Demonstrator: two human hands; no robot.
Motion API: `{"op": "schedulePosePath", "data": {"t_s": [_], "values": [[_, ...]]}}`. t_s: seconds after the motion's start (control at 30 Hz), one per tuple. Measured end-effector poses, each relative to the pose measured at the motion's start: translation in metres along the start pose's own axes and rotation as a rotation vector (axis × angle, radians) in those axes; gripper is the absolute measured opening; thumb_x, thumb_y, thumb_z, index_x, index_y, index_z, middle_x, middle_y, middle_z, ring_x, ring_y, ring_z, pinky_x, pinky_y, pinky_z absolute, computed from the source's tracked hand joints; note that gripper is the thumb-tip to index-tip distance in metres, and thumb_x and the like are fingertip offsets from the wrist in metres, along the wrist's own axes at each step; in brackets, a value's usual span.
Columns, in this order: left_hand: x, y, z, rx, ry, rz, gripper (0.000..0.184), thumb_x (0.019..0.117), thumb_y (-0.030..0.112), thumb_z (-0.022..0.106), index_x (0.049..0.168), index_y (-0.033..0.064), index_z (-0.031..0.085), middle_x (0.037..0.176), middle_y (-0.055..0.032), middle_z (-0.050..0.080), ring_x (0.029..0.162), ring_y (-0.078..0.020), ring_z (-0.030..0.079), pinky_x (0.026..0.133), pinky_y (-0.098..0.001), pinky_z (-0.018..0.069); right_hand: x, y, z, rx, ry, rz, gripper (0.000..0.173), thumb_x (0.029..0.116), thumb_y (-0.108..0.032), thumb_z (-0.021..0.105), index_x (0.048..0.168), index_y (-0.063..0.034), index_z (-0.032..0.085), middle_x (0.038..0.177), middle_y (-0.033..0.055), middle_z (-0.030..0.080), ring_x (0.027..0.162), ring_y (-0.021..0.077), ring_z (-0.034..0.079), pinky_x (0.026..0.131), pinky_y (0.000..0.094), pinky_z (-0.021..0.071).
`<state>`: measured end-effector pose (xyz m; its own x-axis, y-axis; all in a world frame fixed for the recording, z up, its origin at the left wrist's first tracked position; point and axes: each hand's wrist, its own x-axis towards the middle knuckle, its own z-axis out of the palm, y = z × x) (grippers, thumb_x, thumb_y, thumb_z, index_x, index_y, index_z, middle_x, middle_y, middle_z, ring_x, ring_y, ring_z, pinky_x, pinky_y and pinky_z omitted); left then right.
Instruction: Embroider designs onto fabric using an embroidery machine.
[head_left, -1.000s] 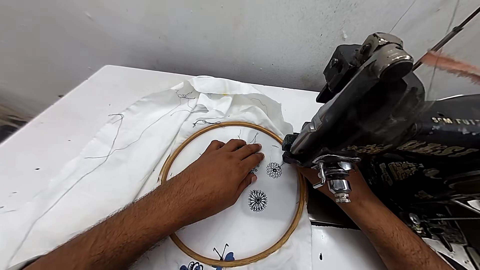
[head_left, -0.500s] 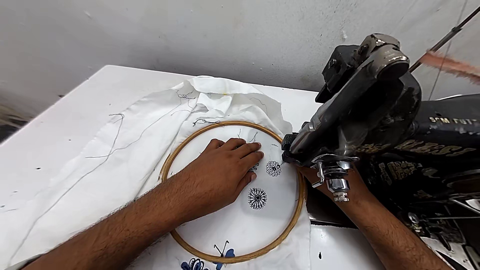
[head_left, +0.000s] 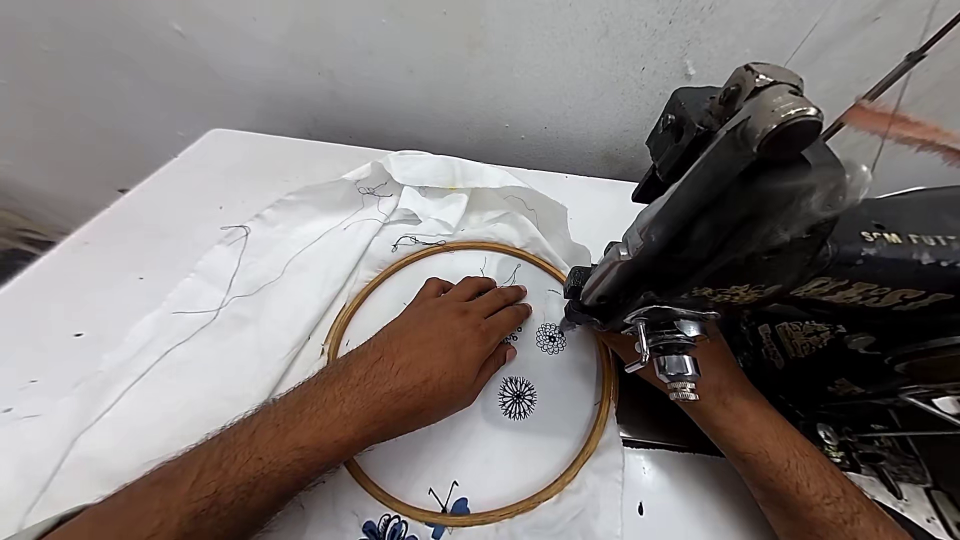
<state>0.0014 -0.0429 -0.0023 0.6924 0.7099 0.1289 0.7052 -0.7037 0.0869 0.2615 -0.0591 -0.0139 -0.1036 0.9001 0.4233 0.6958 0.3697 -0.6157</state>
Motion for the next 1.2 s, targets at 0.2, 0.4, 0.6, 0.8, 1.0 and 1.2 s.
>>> {"op": "schedulePosePath", "data": {"t_s": [0.2, 0.4, 0.6, 0.8, 1.0, 1.2], "values": [[-0.0009, -0.0015, -0.0016, 0.012, -0.018, -0.013, 0.047, 0.1059, 0.041, 0.040, 0.142, 0.0190, 0.062, 0.152, 0.0018, 0.054, 0.137, -0.0245, 0.051, 0.099, -0.0512, 0.0461, -0.0009, 0.0053, 0.0069, -0.079, -0.029, 0.099, 0.024, 0.0795, -0.003, 0.080, 0.101, -0.0034, 0.069, 0.091, 0.0076, 0.069, 0.090, 0.0127, 0.066, 0.082, 0.0330, 0.0536], [0.0007, -0.0021, -0.0010, 0.005, -0.008, -0.016, 0.048, 0.1064, 0.041, 0.039, 0.142, 0.0185, 0.062, 0.153, 0.0016, 0.054, 0.138, -0.0251, 0.051, 0.100, -0.0528, 0.0455, -0.0041, -0.0017, 0.0005, -0.101, -0.051, 0.120, 0.026, 0.0808, 0.002, 0.075, 0.105, -0.0010, 0.067, 0.093, 0.0097, 0.067, 0.090, 0.0139, 0.065, 0.082, 0.0325, 0.0523], [0.0020, -0.0024, 0.0002, 0.004, -0.012, -0.017, 0.048, 0.1067, 0.041, 0.038, 0.143, 0.0195, 0.061, 0.154, 0.0027, 0.053, 0.139, -0.0246, 0.050, 0.100, -0.0521, 0.0450, -0.0028, -0.0020, -0.0007, -0.013, -0.026, 0.099, 0.019, 0.0826, -0.005, 0.074, 0.101, -0.0038, 0.068, 0.088, 0.0033, 0.066, 0.085, 0.0036, 0.062, 0.078, 0.0222, 0.0507], [0.0017, -0.0021, 0.0002, -0.001, -0.010, -0.019, 0.048, 0.1069, 0.041, 0.038, 0.143, 0.0196, 0.061, 0.153, 0.0023, 0.053, 0.139, -0.0241, 0.050, 0.101, -0.0522, 0.0445, -0.0034, -0.0031, -0.0018, 0.005, -0.035, 0.133, 0.019, 0.0823, -0.002, 0.072, 0.101, -0.0048, 0.066, 0.087, 0.0010, 0.064, 0.083, 0.0016, 0.061, 0.076, 0.0204, 0.0499], [0.0017, -0.0031, -0.0005, -0.001, -0.013, -0.021, 0.048, 0.1070, 0.041, 0.038, 0.143, 0.0195, 0.061, 0.153, 0.0021, 0.053, 0.140, -0.0248, 0.049, 0.101, -0.0523, 0.0442, -0.0027, 0.0032, 0.0038, -0.027, -0.007, 0.079, 0.022, 0.0816, -0.005, 0.073, 0.103, -0.0052, 0.066, 0.089, 0.0020, 0.065, 0.087, 0.0027, 0.062, 0.079, 0.0214, 0.0507], [0.0037, -0.0042, 0.0014, 0.006, -0.006, -0.034, 0.049, 0.1073, 0.041, 0.036, 0.145, 0.0197, 0.060, 0.154, 0.0027, 0.052, 0.140, -0.0232, 0.049, 0.103, -0.0518, 0.0440, -0.0026, 0.0041, 0.0042, 0.014, 0.001, 0.086, 0.022, 0.0816, -0.004, 0.073, 0.103, -0.0037, 0.066, 0.088, 0.0011, 0.065, 0.086, -0.0001, 0.061, 0.078, 0.0181, 0.0496]]}}
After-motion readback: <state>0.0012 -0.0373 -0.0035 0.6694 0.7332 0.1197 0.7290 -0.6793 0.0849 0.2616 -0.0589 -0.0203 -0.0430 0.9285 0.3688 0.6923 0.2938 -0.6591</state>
